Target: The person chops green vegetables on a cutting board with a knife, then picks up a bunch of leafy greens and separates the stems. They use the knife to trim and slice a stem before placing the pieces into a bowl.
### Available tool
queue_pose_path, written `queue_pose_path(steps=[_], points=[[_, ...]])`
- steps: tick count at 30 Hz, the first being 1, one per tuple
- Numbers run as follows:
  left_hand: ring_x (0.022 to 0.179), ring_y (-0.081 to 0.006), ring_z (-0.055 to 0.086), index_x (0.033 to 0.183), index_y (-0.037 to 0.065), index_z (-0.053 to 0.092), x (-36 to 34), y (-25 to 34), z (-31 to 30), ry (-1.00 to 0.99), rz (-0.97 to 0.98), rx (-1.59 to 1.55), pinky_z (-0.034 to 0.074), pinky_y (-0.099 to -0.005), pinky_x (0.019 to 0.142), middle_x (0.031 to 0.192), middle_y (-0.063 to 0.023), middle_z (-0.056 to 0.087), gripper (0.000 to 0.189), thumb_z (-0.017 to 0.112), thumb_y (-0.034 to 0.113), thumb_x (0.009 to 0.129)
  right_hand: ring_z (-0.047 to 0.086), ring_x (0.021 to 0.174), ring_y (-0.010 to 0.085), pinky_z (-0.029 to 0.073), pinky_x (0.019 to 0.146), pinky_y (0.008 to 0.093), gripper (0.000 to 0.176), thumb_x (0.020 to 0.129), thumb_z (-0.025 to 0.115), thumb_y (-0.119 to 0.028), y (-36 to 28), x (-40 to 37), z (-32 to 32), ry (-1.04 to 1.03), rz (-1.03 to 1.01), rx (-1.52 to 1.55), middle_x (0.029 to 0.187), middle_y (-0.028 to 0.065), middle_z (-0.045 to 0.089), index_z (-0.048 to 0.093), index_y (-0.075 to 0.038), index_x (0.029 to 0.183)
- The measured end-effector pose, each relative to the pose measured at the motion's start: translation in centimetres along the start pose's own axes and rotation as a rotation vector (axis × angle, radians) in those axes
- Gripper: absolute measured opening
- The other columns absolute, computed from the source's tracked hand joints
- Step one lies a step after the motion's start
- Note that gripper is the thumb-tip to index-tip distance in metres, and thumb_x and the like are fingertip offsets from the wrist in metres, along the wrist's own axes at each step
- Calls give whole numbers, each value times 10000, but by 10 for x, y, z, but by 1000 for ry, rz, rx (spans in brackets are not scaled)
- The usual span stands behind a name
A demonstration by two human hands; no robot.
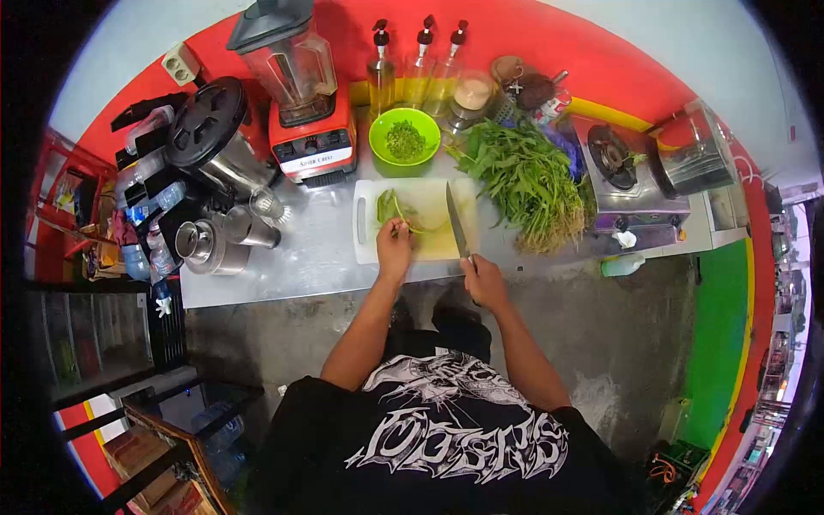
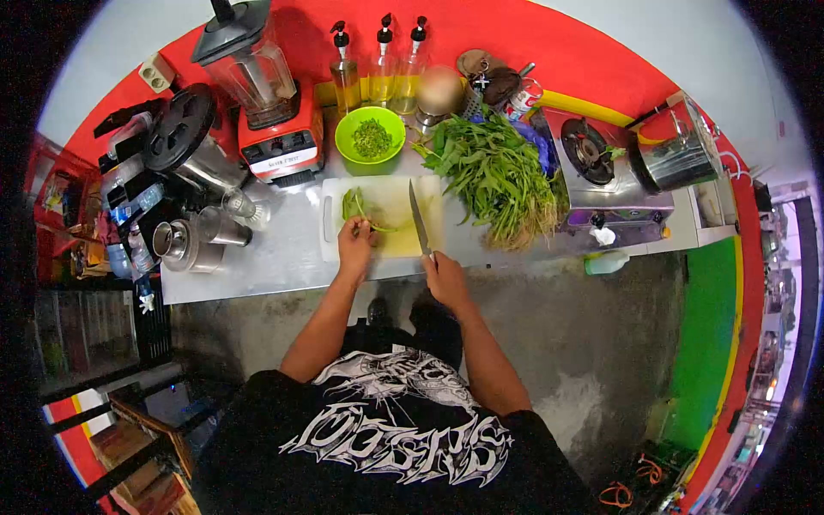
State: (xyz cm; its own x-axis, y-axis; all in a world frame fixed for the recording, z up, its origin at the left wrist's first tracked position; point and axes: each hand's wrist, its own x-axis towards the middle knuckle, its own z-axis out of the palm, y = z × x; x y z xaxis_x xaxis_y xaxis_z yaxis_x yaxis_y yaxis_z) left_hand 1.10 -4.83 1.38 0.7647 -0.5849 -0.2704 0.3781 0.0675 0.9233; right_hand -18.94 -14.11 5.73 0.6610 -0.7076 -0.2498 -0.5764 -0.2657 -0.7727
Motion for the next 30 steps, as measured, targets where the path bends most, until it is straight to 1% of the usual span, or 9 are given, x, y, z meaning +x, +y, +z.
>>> queue_pose_path(steps=[1,2,4,7,10,18,21,25,30], points=[[895,-109,584,1094,33,646,1,-1,0,19,-12,-24,512,-271,786,1008,-36,648,124,560,92,1026,610,583,298,448,591,442,391,1030,520,-313,3,4,7,61,-74,-154,637,145,620,541,-6,789],[895,-109,584,1094,33,646,3,-1,-1,20,-12,-19,512,-271,786,1008,-36,648,124,560,92,1026,610,583,298,448,591,442,391,1030,520,-313,8,7,9,60,-73,-150,637,145,620,541,-6,789],[891,-120,581,1076,22,663,8,-5,-2,62,91,120,512,-269,772,1008,-48,644,125,570,79,1015,651,718,411,471,670,528,367,1022,516,-320,4,10,10,73,-244,-322,753,207,675,572,-7,839],[904,-126,589,1069,15,673,10,-11,-8,46,72,123,518,-263,760,1005,-57,641,128,574,72,1010,654,855,495,500,790,583,407,1027,475,-377,-10,9,12,3,-124,-415,899,282,687,601,9,1005],[907,-121,597,1108,22,647,10,-7,-7,1,17,-27,525,-260,764,1007,-50,640,138,558,87,1025,672,875,489,519,821,574,399,1028,466,-367,-26,9,19,-37,46,-509,917,290,695,585,12,1061],[1016,-117,605,1079,64,557,8,7,-5,-83,-75,70,514,-277,862,1057,-15,620,67,510,107,1057,686,883,477,526,819,576,373,1029,464,-333,-36,14,37,-19,85,-529,928,291,700,546,19,1122],[993,-141,617,1068,37,577,11,7,-4,-132,68,51,511,-278,849,1046,-43,651,102,514,117,1060,684,894,481,530,813,572,364,1034,464,-321,-39,24,39,-6,79,-522,931,294,698,549,27,1102],[970,-145,622,1081,27,584,12,8,-5,-133,83,214,511,-280,838,1046,-50,668,112,519,115,1058,688,898,468,532,832,548,357,1035,460,-304,-44,34,38,-11,70,-537,956,282,704,555,31,1110],[874,-178,659,1063,-3,637,12,-1,-8,-28,185,317,510,-310,800,951,-101,712,126,579,93,1005,682,911,463,527,845,536,341,1024,462,-290,-43,36,33,-70,33,-508,974,291,697,561,31,1081]])
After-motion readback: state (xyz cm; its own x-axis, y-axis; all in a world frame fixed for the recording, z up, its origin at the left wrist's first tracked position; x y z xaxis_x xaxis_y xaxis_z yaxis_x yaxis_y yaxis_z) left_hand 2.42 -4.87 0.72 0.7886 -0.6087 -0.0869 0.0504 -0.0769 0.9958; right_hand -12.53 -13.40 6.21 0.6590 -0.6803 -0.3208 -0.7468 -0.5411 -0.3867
